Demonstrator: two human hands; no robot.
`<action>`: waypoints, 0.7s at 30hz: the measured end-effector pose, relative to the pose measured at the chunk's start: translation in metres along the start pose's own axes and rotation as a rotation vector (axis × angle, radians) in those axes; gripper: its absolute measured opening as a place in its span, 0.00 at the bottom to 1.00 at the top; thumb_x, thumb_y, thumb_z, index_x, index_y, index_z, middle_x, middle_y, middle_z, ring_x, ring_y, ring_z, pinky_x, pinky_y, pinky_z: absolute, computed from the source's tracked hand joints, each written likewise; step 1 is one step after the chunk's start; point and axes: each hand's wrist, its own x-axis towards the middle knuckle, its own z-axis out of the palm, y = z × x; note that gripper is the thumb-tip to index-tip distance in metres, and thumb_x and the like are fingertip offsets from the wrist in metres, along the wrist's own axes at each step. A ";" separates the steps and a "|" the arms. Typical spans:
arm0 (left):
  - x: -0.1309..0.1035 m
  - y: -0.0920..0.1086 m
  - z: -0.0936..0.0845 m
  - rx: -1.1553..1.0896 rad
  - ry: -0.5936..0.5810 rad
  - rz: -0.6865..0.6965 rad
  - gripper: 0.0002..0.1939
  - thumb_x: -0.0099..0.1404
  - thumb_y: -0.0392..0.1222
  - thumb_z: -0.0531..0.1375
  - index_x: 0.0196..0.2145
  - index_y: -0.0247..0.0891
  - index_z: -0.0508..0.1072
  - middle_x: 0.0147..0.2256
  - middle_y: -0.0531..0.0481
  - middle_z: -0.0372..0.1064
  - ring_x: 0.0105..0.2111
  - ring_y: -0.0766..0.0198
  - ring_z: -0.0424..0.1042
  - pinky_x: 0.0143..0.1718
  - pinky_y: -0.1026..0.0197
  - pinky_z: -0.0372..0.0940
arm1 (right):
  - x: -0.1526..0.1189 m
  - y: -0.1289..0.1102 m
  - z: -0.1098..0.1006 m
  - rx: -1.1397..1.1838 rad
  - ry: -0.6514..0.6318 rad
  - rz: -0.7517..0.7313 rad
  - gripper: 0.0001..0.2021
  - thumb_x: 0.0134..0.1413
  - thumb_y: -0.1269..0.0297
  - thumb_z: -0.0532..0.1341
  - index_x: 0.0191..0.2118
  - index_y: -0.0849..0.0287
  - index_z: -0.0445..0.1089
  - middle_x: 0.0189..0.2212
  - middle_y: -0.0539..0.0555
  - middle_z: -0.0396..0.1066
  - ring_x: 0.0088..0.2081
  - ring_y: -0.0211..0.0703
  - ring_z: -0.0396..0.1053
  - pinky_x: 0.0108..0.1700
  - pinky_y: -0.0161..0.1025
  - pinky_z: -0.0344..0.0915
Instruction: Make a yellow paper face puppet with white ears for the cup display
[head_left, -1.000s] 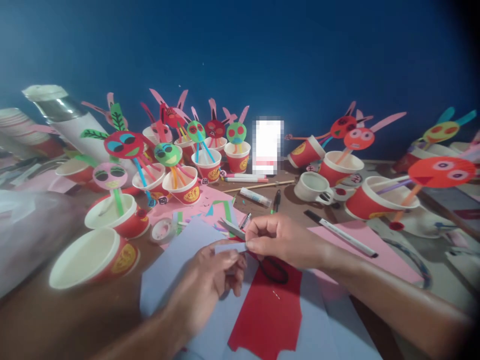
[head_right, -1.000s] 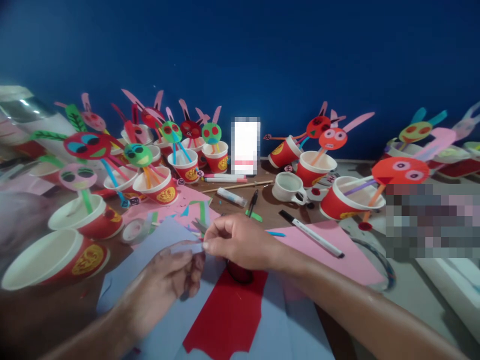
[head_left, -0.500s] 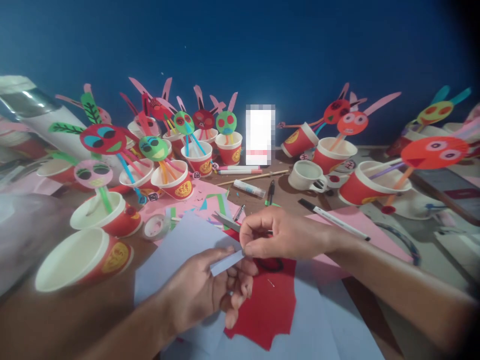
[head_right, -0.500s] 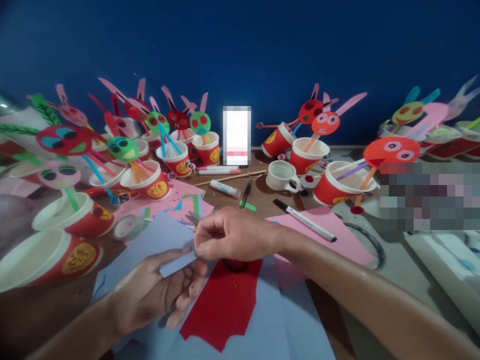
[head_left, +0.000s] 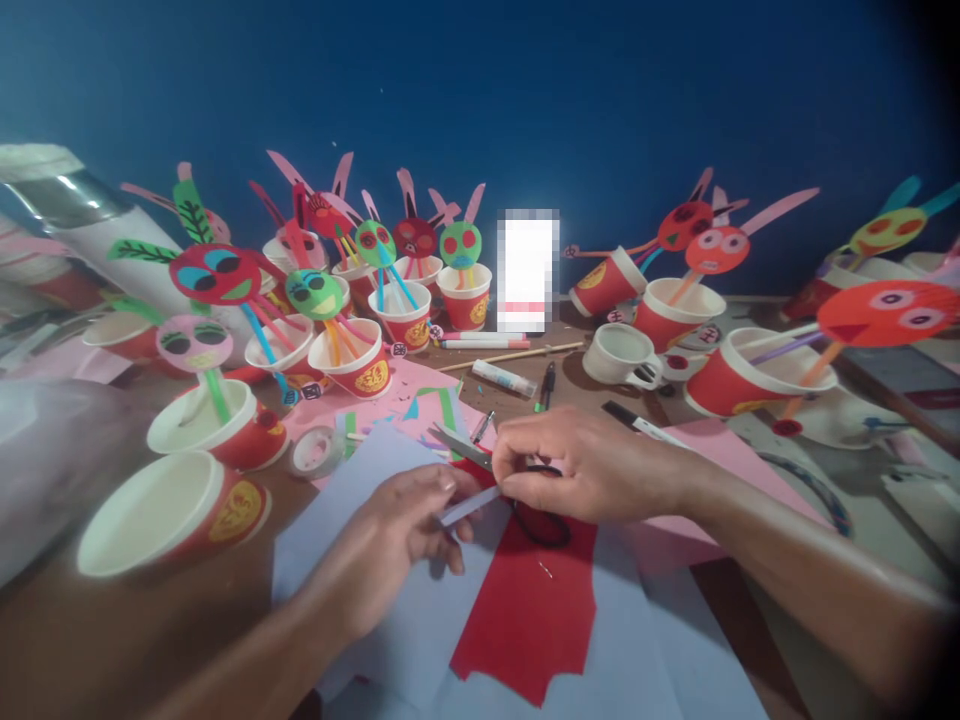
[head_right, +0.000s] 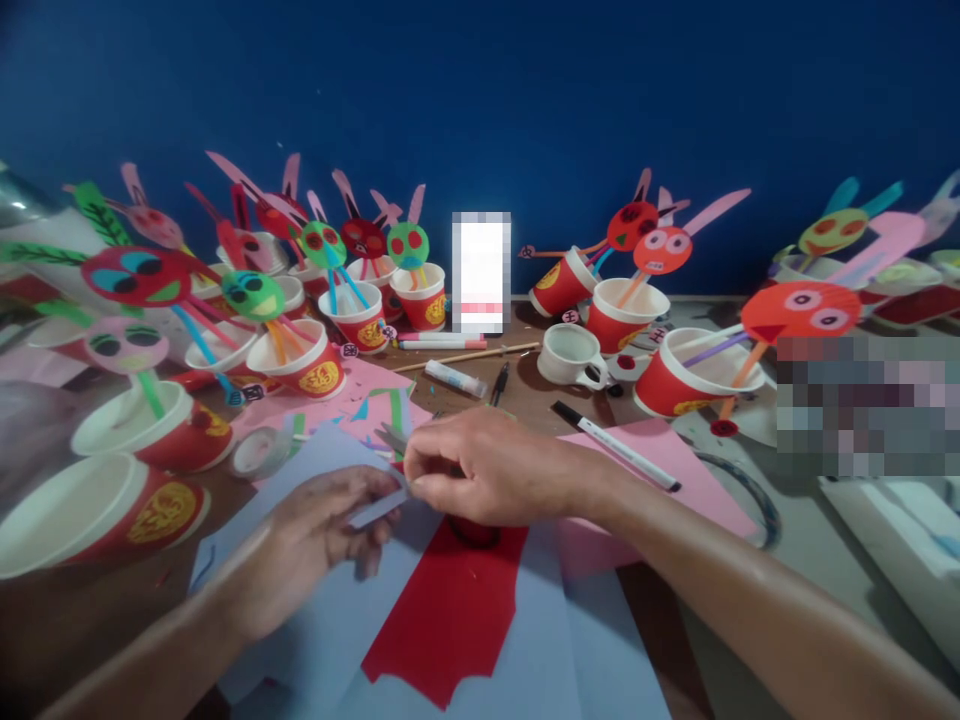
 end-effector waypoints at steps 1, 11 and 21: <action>0.000 0.002 -0.001 0.090 0.024 0.045 0.12 0.60 0.45 0.57 0.33 0.34 0.75 0.27 0.48 0.66 0.24 0.67 0.64 0.24 0.65 0.60 | -0.001 0.000 -0.001 0.014 -0.051 0.041 0.05 0.51 0.74 0.56 0.29 0.59 0.67 0.24 0.46 0.67 0.26 0.33 0.62 0.29 0.30 0.54; 0.002 -0.009 0.004 0.691 -0.045 0.131 0.04 0.56 0.39 0.61 0.27 0.38 0.75 0.27 0.52 0.65 0.27 0.66 0.60 0.29 0.65 0.56 | -0.001 0.002 0.007 0.110 -0.240 0.114 0.04 0.42 0.74 0.58 0.24 0.59 0.67 0.18 0.42 0.63 0.21 0.29 0.58 0.22 0.28 0.51; 0.002 -0.010 0.008 0.628 -0.018 0.013 0.04 0.53 0.38 0.61 0.22 0.36 0.72 0.20 0.55 0.62 0.21 0.71 0.55 0.22 0.68 0.52 | -0.001 0.002 0.010 0.160 -0.239 0.139 0.04 0.43 0.74 0.59 0.23 0.60 0.67 0.18 0.43 0.63 0.20 0.29 0.58 0.22 0.29 0.51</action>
